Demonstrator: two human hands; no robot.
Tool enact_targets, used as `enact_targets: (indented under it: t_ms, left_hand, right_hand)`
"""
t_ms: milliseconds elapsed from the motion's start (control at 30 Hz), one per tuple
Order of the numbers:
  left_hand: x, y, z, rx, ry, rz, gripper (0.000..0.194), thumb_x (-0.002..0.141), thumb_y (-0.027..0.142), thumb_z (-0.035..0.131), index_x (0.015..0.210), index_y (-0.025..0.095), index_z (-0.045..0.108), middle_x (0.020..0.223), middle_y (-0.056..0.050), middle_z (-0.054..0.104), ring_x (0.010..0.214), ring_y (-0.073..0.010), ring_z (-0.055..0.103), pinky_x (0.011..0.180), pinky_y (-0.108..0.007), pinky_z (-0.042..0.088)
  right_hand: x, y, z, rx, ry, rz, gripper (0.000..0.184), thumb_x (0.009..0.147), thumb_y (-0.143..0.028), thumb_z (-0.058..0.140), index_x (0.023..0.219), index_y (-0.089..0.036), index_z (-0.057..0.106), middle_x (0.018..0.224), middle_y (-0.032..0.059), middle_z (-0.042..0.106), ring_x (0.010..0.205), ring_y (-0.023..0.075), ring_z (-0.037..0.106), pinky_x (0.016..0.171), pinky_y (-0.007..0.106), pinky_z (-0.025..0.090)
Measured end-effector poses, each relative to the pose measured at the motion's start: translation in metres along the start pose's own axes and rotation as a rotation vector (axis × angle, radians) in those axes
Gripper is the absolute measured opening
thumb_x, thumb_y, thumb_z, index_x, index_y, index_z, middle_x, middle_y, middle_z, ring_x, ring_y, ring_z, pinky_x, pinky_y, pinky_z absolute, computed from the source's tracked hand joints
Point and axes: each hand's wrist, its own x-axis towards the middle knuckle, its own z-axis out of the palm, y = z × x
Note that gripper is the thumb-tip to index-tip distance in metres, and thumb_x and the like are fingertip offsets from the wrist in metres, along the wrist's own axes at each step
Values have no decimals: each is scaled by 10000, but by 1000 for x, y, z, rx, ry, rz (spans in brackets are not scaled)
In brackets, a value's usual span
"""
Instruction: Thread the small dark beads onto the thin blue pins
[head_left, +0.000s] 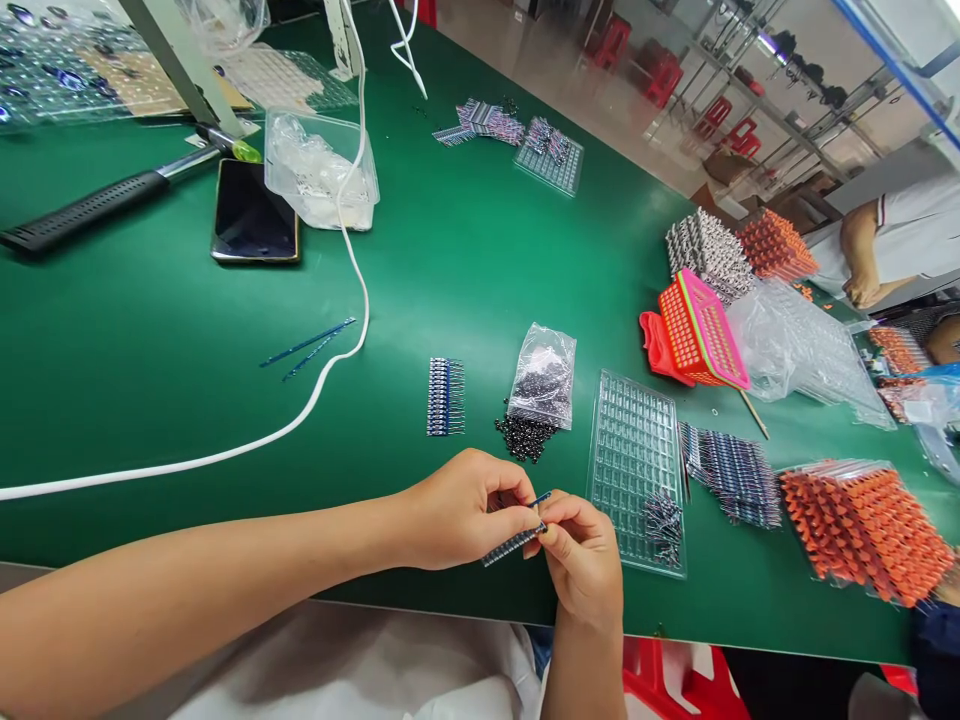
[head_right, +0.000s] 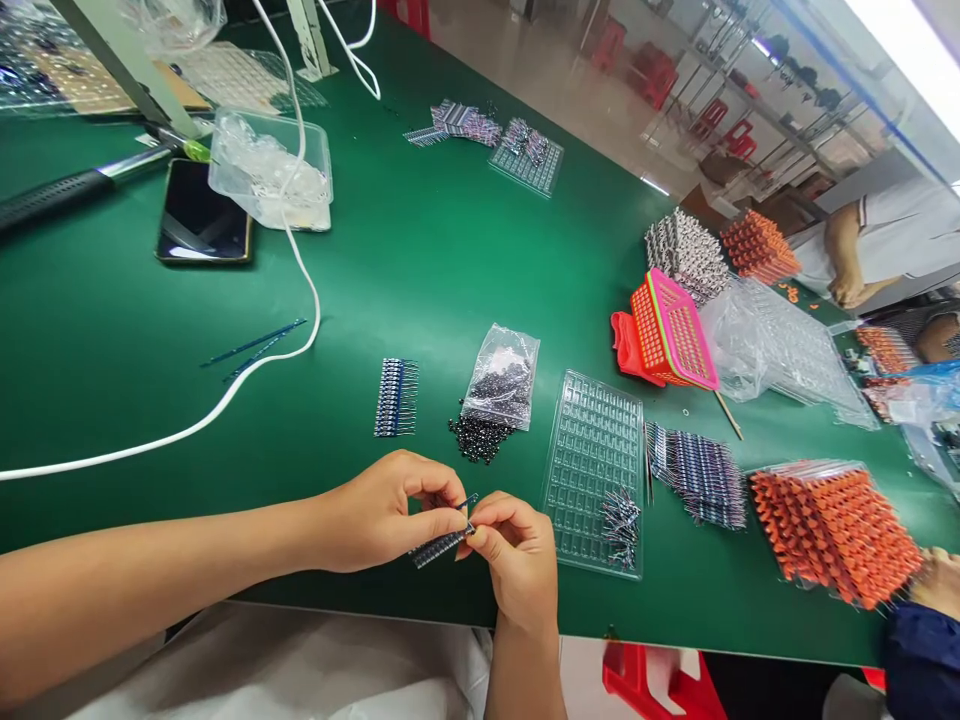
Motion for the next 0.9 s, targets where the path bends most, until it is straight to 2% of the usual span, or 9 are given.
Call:
enact_targets:
  t_ms: [300, 900]
  left_hand:
    - [2, 0, -1, 51, 0, 11, 193, 840, 245, 585, 732, 125, 691, 672, -55, 720, 603, -146, 589, 567, -228, 428]
    - [4, -1, -1, 72, -23, -1, 193, 831, 248, 587, 721, 134, 698, 618, -8, 637, 587, -125, 529, 536, -210, 383]
  right_hand:
    - [0, 0, -2, 12, -47, -17, 55, 769, -212, 797, 814, -230, 770, 733, 5, 628, 617, 114, 612, 510, 213, 561]
    - [-1, 1, -3, 0, -71, -9, 45, 784, -217, 786, 823, -236, 772, 749, 4, 624, 624, 100, 604, 507, 180, 537]
